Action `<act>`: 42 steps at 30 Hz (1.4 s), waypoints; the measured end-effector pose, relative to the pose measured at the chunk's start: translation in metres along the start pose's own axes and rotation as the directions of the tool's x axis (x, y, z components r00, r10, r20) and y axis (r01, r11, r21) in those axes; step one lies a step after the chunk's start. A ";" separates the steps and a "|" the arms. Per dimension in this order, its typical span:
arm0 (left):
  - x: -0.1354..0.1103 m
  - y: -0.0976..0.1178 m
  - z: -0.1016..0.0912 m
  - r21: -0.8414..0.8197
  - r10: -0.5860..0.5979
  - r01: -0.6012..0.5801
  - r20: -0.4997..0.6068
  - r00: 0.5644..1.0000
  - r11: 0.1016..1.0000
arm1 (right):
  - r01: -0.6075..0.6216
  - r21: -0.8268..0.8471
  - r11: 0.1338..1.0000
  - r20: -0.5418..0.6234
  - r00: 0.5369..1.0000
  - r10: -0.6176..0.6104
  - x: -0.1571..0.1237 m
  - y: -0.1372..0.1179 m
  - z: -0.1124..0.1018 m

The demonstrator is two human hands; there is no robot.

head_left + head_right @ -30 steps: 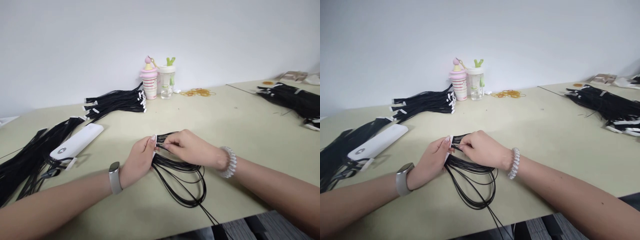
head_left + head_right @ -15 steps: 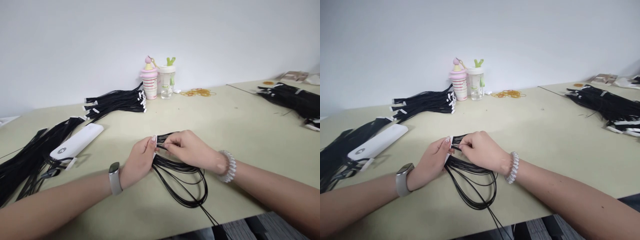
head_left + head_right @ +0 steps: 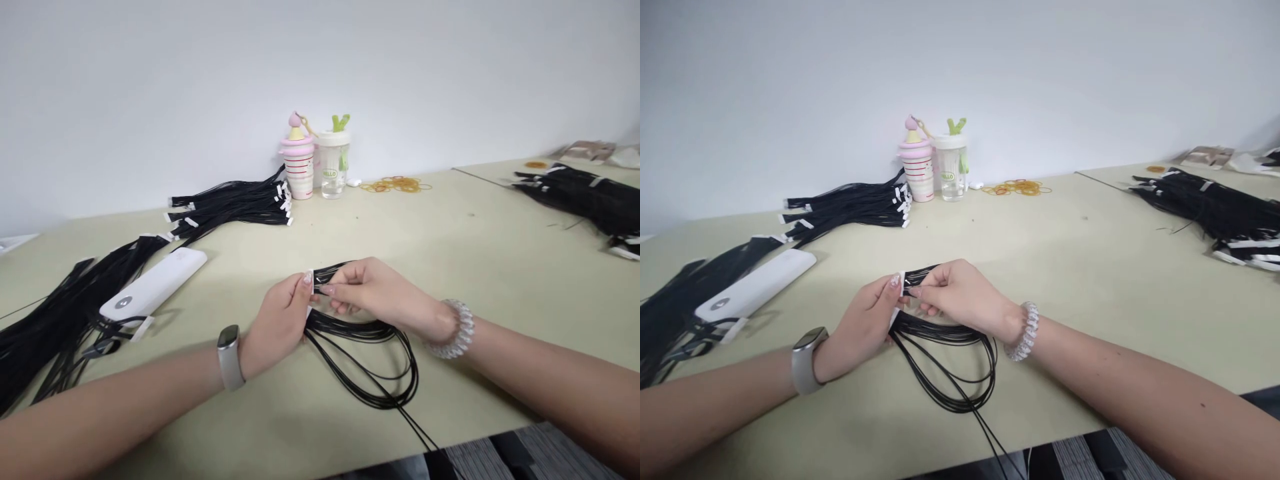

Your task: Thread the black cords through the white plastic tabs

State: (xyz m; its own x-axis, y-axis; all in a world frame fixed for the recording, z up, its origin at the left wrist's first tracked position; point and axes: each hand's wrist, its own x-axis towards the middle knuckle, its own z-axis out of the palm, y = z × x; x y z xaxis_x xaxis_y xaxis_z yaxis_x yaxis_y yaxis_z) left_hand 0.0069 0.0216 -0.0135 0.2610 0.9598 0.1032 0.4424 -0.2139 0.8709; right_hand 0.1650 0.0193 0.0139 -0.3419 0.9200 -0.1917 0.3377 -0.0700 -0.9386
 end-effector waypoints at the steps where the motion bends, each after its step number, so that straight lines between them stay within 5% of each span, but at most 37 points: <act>1: 0.000 0.000 0.000 -0.005 -0.007 0.007 0.006 1.000 1.000 | 0.022 -0.020 1.000 -0.025 0.999 -0.022 0.000 0.000 0.000; 8: -0.001 0.001 0.000 -0.056 -0.076 0.077 0.018 0.997 0.995 | 0.130 -0.151 0.980 -0.019 0.991 -0.134 -0.003 -0.005 -0.006; 14: 0.001 0.004 -0.001 -0.128 -0.130 0.128 -0.006 0.992 0.983 | 0.233 -0.236 0.943 -0.193 0.940 -0.281 -0.005 -0.006 -0.020; 18: 0.001 0.003 0.000 -0.126 -0.110 0.108 -0.013 0.994 0.986 | 0.274 -0.408 0.871 -0.116 0.931 -0.347 -0.006 -0.003 -0.018; 27: 0.001 0.002 0.001 -0.105 -0.087 0.087 0.003 0.996 0.991 | 0.274 -0.905 0.326 0.049 0.828 -0.559 -0.006 -0.001 -0.007; 31: 0.002 0.001 0.001 -0.104 -0.099 0.100 0.016 0.995 0.990 | 0.263 -0.943 0.205 0.102 0.812 -0.575 -0.006 0.001 -0.006; 34: 0.002 0.001 0.001 -0.100 -0.107 0.107 0.008 0.994 0.989 | 0.293 -0.931 0.218 0.123 0.814 -0.568 -0.006 0.000 -0.005; 42: 0.001 0.002 0.000 -0.118 -0.104 0.104 0.005 0.995 0.988 | 0.368 -0.815 0.448 0.049 0.814 -0.579 -0.012 -0.007 -0.008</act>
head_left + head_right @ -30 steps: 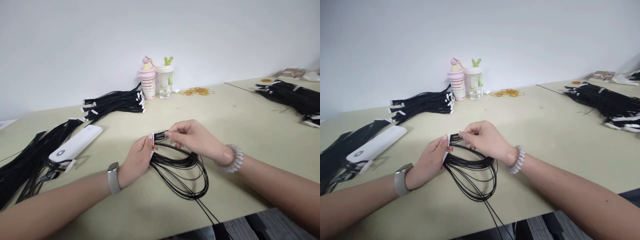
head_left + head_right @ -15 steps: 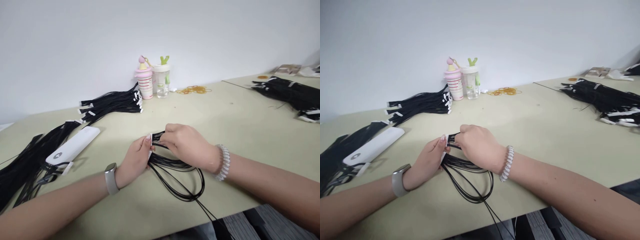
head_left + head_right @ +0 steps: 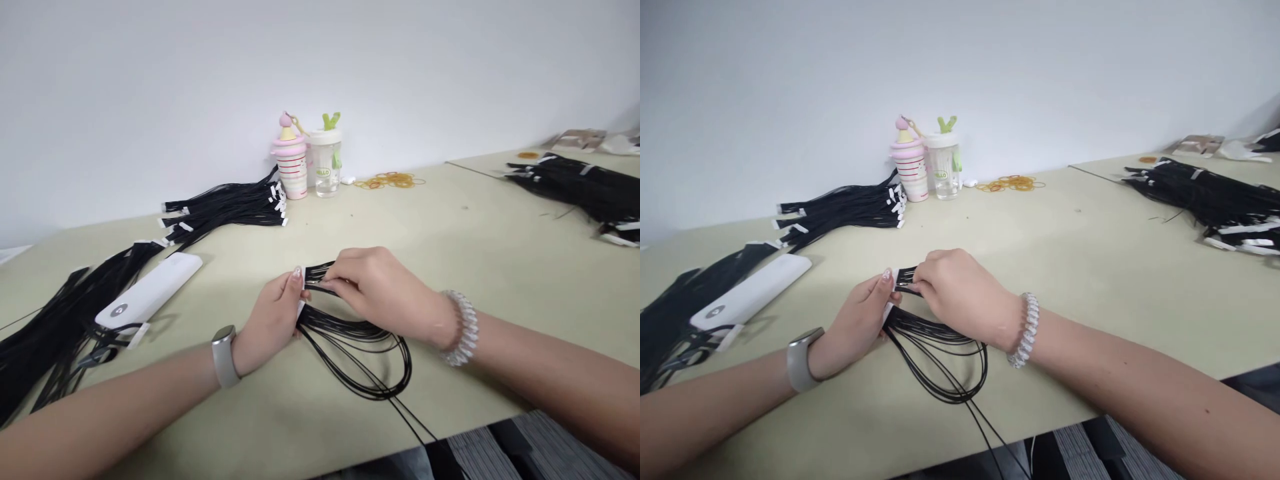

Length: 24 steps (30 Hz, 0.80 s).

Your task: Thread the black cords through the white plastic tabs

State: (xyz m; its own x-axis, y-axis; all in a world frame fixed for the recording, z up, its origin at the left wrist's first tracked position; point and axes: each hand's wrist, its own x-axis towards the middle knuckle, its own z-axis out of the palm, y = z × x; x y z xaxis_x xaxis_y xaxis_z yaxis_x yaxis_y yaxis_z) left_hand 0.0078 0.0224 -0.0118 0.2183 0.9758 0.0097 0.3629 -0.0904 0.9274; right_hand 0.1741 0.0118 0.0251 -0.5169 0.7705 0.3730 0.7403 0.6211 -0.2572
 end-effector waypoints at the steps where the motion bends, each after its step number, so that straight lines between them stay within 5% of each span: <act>1: 0.000 0.000 0.000 -0.003 -0.002 0.002 -0.001 1.000 1.000 | -0.014 0.000 1.000 -0.003 1.000 0.014 0.000 0.001 0.001; 15: 0.000 0.001 0.001 0.012 -0.002 0.002 0.010 1.000 1.000 | 0.056 0.102 0.993 -0.038 0.998 -0.053 0.000 -0.001 -0.003; 24: 0.001 0.000 0.000 -0.007 0.023 -0.023 0.041 0.999 1.000 | 0.039 0.034 0.999 0.056 0.998 -0.041 -0.002 0.000 -0.002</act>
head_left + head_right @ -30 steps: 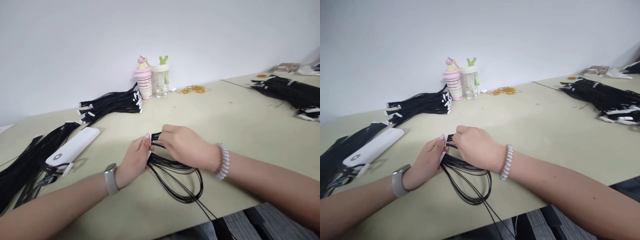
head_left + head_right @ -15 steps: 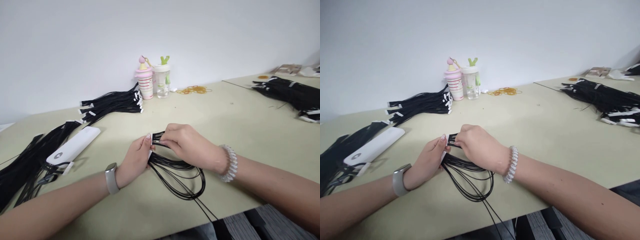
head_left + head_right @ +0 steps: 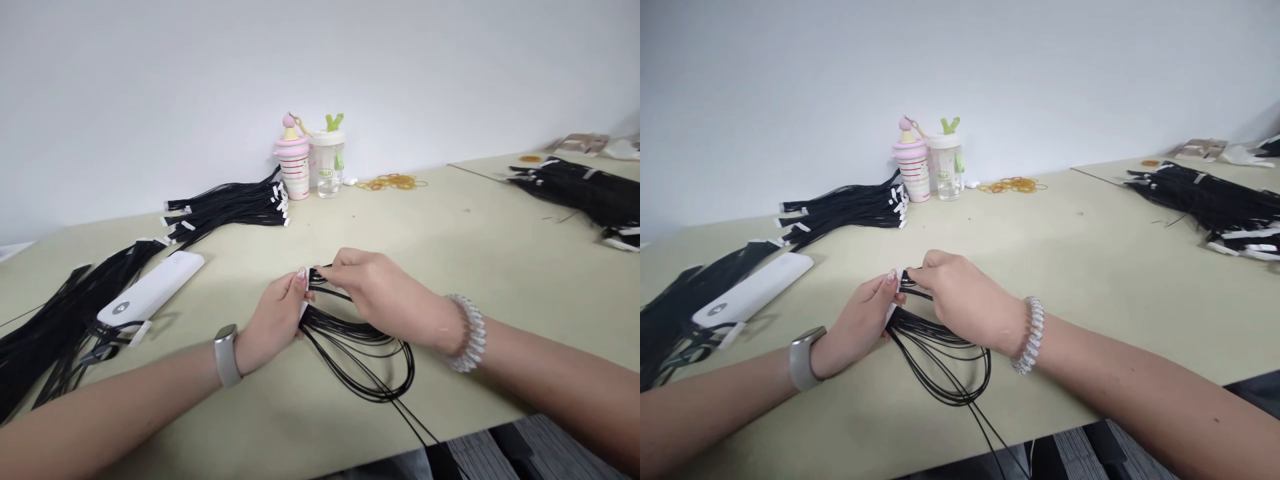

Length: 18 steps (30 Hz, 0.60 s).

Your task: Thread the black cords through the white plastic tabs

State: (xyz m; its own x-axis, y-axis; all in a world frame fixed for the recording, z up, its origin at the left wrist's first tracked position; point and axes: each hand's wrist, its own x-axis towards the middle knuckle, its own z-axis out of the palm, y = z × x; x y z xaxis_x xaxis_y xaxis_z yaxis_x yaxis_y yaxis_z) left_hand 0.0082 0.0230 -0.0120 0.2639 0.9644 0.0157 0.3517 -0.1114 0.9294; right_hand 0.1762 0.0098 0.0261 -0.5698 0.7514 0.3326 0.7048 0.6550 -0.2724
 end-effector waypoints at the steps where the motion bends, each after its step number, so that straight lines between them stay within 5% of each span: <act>1: 0.000 0.000 0.000 -0.002 0.001 -0.001 -0.003 1.000 1.000 | 0.007 -0.001 1.000 -0.008 1.000 -0.007 0.000 0.000 0.000; 9: 0.000 0.003 0.002 0.011 -0.014 0.015 -0.006 1.000 1.000 | -0.104 0.035 0.994 -0.077 0.991 0.107 0.000 0.000 0.004; 18: 0.000 0.002 0.002 0.030 -0.012 0.012 -0.008 1.000 0.999 | -0.092 0.036 0.995 -0.070 0.993 0.095 -0.001 -0.001 0.003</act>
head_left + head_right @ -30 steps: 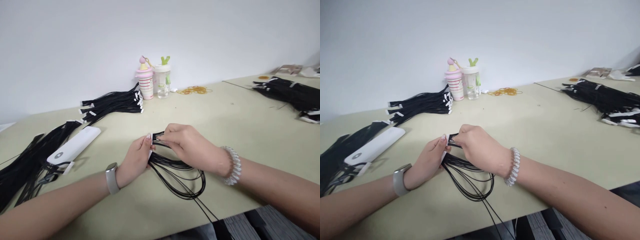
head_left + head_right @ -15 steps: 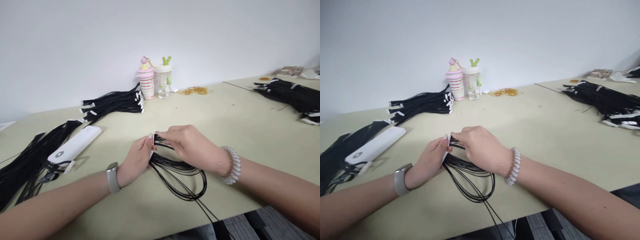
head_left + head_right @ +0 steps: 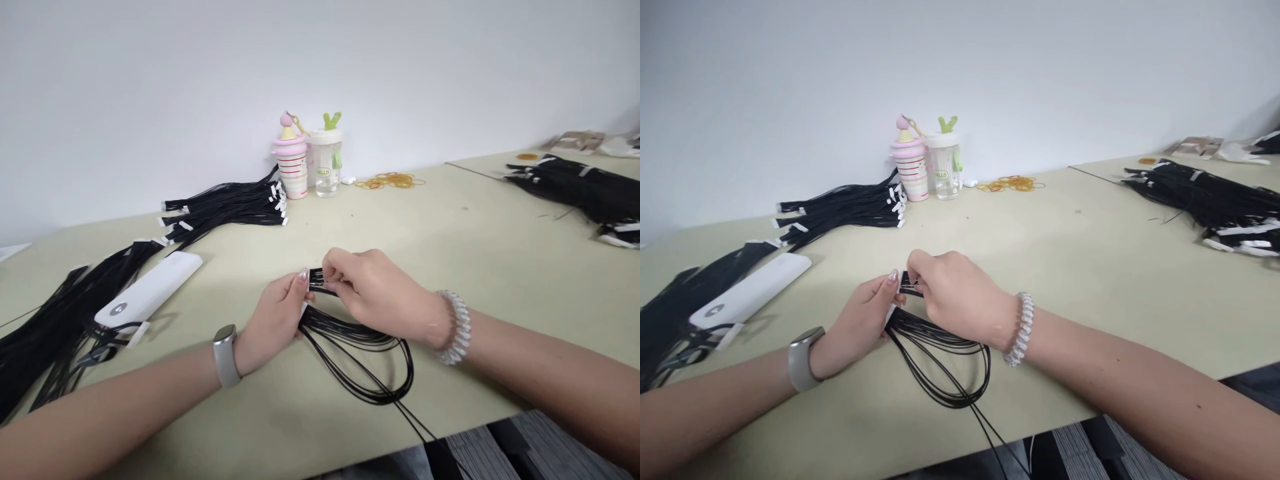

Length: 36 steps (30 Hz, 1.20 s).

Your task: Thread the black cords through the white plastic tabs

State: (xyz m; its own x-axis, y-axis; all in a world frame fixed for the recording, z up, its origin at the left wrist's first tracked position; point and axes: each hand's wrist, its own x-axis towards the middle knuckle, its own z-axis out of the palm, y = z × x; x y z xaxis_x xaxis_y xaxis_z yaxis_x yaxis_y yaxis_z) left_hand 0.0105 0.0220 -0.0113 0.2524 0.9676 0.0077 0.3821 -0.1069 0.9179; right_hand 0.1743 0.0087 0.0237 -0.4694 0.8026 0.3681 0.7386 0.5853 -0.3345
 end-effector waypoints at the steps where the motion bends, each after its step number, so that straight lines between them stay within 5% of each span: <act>1: 0.000 0.000 0.000 -0.001 0.000 0.000 -0.002 1.000 1.000 | 0.002 0.005 1.000 -0.002 1.000 -0.002 0.000 0.000 0.000; 13: 0.000 0.003 0.001 0.061 -0.008 0.008 0.002 1.000 0.998 | -0.063 0.297 0.953 -0.051 0.995 0.082 0.002 0.002 0.004; 21: -0.001 0.002 -0.001 0.041 0.003 -0.003 0.004 1.000 0.999 | -0.093 0.213 0.973 -0.022 0.995 0.100 0.002 0.001 0.007; 28: 0.001 -0.002 0.000 0.108 0.049 -0.048 -0.009 0.999 0.993 | -0.175 0.404 0.898 -0.036 0.978 0.207 0.002 0.001 0.016; 36: 0.000 -0.001 0.000 0.120 0.038 -0.041 0.023 0.999 0.992 | -0.152 0.393 0.907 -0.066 0.979 0.193 0.003 -0.001 0.015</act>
State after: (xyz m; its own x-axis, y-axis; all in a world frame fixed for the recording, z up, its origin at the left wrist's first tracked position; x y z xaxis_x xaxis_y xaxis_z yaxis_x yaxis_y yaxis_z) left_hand 0.0105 0.0221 -0.0119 0.2874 0.9572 0.0333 0.4757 -0.1728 0.8624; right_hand 0.1650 0.0122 0.0119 -0.2849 0.8910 0.3535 0.5511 0.4540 -0.7001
